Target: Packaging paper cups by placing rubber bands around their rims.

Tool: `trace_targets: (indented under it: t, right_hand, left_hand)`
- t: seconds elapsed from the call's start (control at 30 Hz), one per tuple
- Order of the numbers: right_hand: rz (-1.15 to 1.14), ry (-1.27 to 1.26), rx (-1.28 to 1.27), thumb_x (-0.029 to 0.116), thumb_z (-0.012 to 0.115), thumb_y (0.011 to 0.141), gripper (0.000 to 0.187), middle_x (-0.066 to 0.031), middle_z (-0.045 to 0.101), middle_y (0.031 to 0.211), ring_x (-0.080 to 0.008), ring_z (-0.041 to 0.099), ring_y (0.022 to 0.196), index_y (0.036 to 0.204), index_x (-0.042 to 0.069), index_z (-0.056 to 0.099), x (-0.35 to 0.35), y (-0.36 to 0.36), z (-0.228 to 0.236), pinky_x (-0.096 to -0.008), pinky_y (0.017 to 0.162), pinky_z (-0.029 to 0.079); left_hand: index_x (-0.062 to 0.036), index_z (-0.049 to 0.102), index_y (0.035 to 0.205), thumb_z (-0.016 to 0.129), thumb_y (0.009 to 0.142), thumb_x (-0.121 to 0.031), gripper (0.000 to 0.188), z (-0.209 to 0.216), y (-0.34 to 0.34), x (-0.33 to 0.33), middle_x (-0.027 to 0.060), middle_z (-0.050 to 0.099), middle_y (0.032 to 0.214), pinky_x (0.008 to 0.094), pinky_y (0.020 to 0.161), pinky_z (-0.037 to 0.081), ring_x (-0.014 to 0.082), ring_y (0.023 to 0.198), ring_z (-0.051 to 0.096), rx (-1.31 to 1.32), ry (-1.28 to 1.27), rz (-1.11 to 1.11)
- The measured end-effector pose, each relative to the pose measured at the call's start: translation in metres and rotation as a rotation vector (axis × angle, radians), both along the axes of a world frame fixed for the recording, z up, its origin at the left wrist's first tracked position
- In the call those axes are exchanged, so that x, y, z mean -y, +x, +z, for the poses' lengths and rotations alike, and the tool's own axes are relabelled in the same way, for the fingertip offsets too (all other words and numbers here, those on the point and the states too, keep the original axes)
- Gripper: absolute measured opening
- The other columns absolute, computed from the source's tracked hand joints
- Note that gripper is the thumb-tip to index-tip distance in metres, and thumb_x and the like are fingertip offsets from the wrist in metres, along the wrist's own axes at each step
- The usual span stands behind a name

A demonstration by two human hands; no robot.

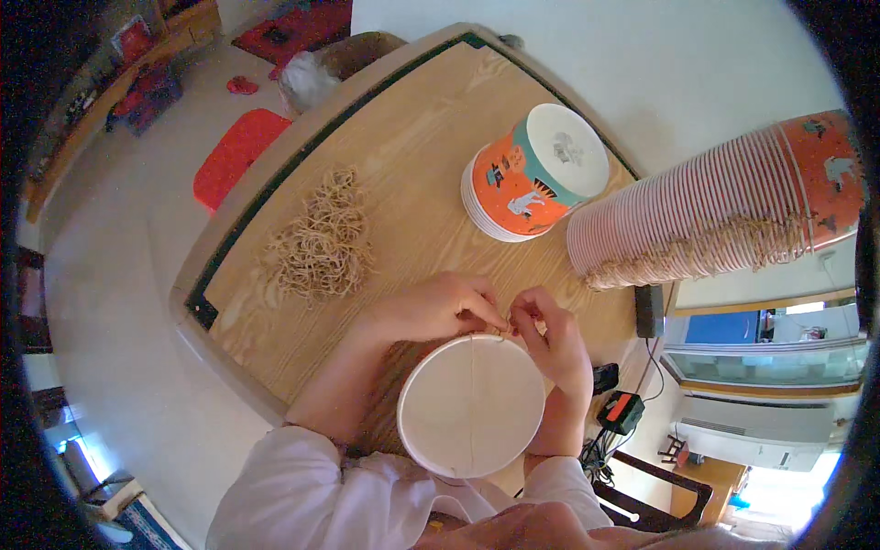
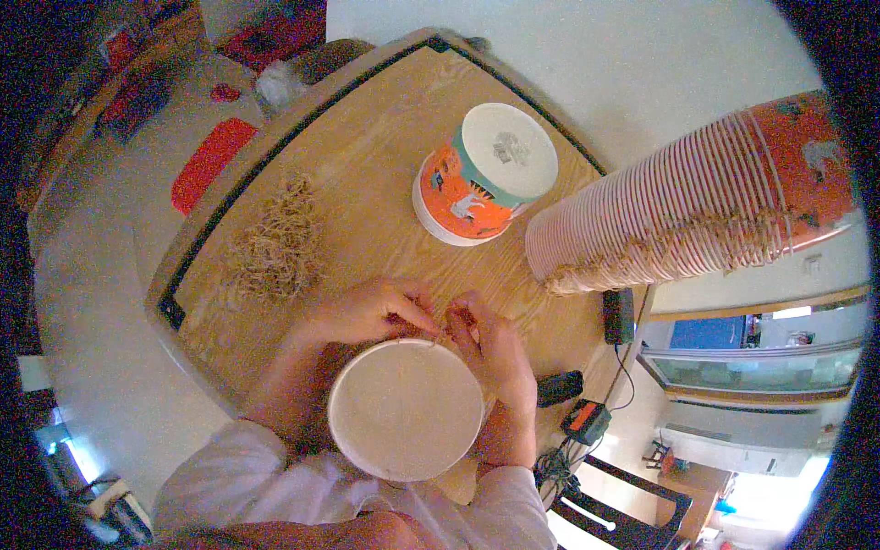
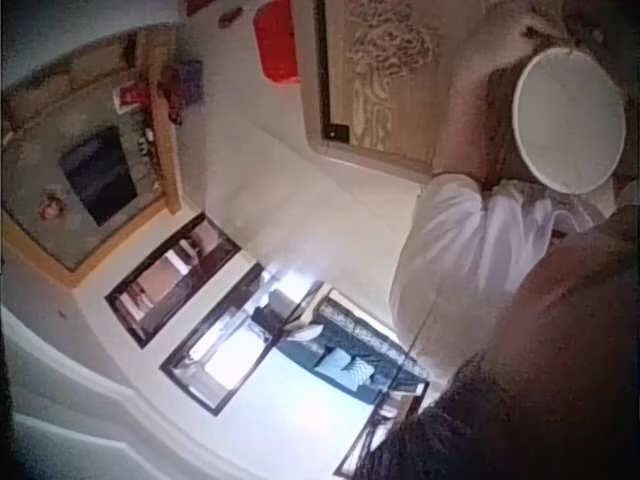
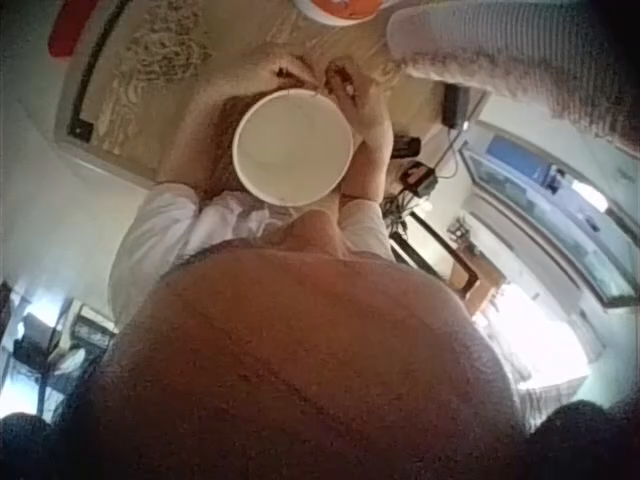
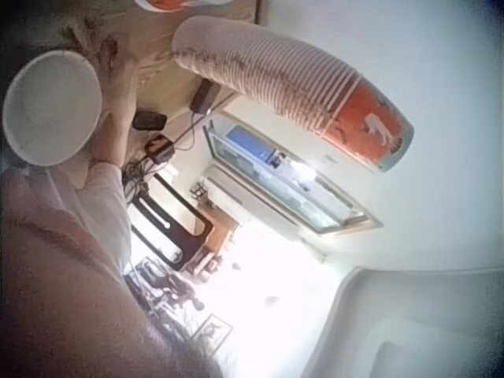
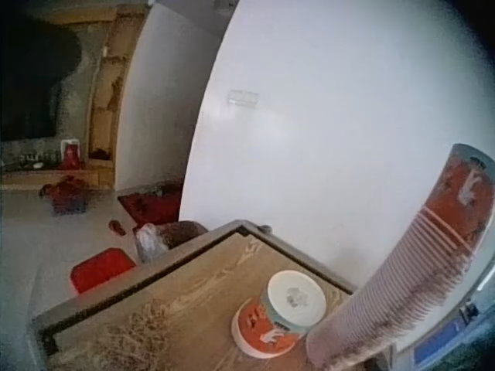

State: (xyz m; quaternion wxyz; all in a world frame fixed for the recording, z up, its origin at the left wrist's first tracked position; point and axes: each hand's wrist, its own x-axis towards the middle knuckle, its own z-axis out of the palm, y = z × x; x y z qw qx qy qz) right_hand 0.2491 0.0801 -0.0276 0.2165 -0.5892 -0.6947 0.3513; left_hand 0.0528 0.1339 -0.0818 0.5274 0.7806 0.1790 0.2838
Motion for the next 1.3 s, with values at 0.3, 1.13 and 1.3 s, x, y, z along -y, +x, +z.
trace_targets:
  t: [0.3, 1.13, 1.3]
  right_hand:
    - [0.109, 0.074, -0.210, -0.008, 0.056, 0.082, 0.028, -0.0107, 0.064, 0.093, -0.0175, 0.061, 0.089, 0.109, -0.001, 0.056, -0.008, 0.005, -0.002, -0.0281, 0.076, 0.049]
    - [0.316, 0.060, -0.065, -0.001, 0.066, 0.075, 0.011, -0.0117, 0.063, 0.080, -0.0234, 0.062, 0.075, 0.086, -0.001, 0.065, -0.016, 0.012, -0.002, -0.0290, 0.066, 0.047]
    - [0.174, 0.061, -0.146, -0.001, 0.067, 0.075, 0.010, -0.0095, 0.064, 0.080, -0.0197, 0.062, 0.076, 0.085, -0.001, 0.065, -0.009, 0.008, -0.007, -0.0281, 0.068, 0.047]
  left_hand:
    - [-0.0048, 0.069, 0.088, 0.069, 0.074, -0.006, 0.014, 0.003, -0.007, 0.008, 0.0103, 0.065, 0.079, 0.0330, 0.064, 0.049, 0.0230, 0.074, 0.063, 0.087, -0.140, 0.083]
    - [-0.0040, 0.064, 0.091, 0.065, 0.083, -0.013, 0.013, -0.016, -0.001, 0.008, 0.0021, 0.062, 0.081, 0.0260, 0.065, 0.046, 0.0089, 0.073, 0.056, 0.066, -0.385, -0.046]
    - [-0.0039, 0.058, 0.091, 0.061, 0.086, -0.013, 0.011, -0.023, 0.005, 0.012, -0.0022, 0.057, 0.082, 0.0227, 0.065, 0.043, 0.0053, 0.075, 0.051, 0.246, -0.612, -0.045]
